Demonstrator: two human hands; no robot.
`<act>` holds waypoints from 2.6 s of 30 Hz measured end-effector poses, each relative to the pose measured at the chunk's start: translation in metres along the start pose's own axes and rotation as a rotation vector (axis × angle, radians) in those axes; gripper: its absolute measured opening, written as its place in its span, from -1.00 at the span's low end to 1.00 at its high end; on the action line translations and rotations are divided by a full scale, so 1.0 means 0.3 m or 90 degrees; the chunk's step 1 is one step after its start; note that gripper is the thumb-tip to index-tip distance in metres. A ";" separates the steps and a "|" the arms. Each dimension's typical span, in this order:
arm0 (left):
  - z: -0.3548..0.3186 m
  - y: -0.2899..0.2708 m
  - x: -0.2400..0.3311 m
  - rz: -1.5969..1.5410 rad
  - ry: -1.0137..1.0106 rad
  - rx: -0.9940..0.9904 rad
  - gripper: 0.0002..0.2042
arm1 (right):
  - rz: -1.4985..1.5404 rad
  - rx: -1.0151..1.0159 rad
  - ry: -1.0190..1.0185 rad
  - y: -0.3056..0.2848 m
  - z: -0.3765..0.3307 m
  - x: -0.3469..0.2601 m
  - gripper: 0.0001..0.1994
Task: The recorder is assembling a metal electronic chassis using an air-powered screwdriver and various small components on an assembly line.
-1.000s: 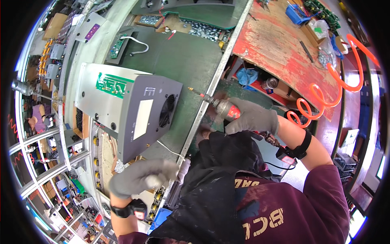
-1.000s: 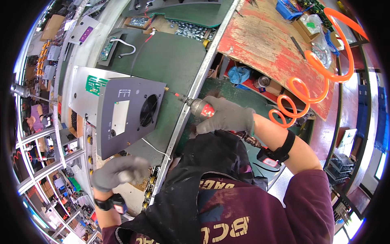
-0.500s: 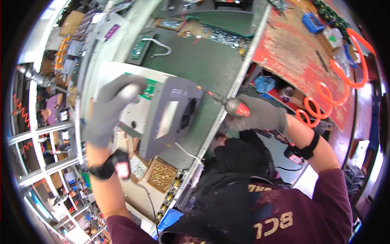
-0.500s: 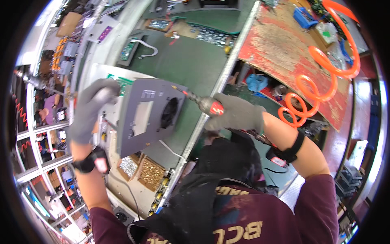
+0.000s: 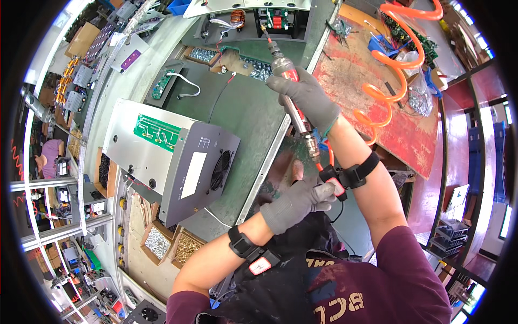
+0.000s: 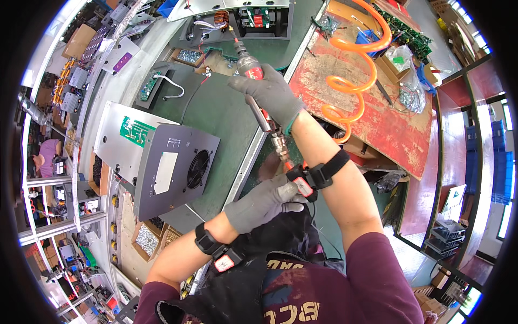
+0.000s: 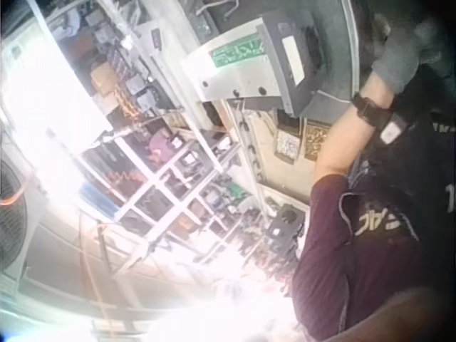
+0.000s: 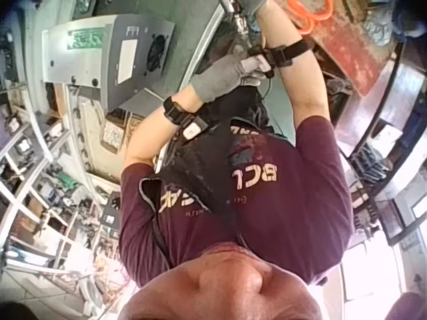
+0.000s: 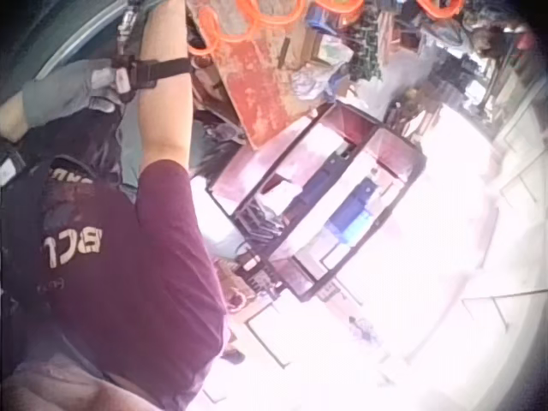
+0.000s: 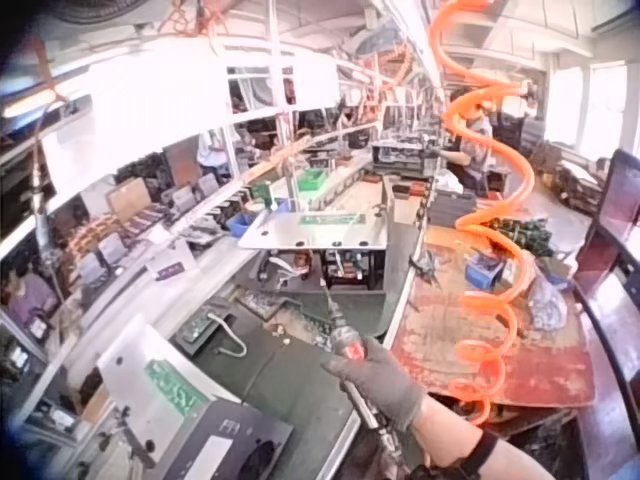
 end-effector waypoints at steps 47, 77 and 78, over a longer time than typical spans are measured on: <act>0.099 -0.085 0.019 0.350 0.488 -0.018 -0.72 | 0.361 0.089 -0.137 0.145 -0.242 -0.175 -0.48; 0.057 -0.006 -0.077 -0.021 0.252 -0.053 -0.73 | 0.285 0.041 -0.159 0.148 -0.254 -0.146 -0.61; 0.050 -0.017 -0.076 0.136 0.171 -0.055 -0.74 | 0.261 0.017 -0.165 0.149 -0.258 -0.157 -0.62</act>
Point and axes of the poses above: each hand's wrist, its own z-axis towards the middle knuckle, its own y-axis out of the palm, x = y × z, the point moved 5 cm from there along z, towards the middle knuckle, and after that the axes turned 12 degrees about y, right-handed, at the moved point
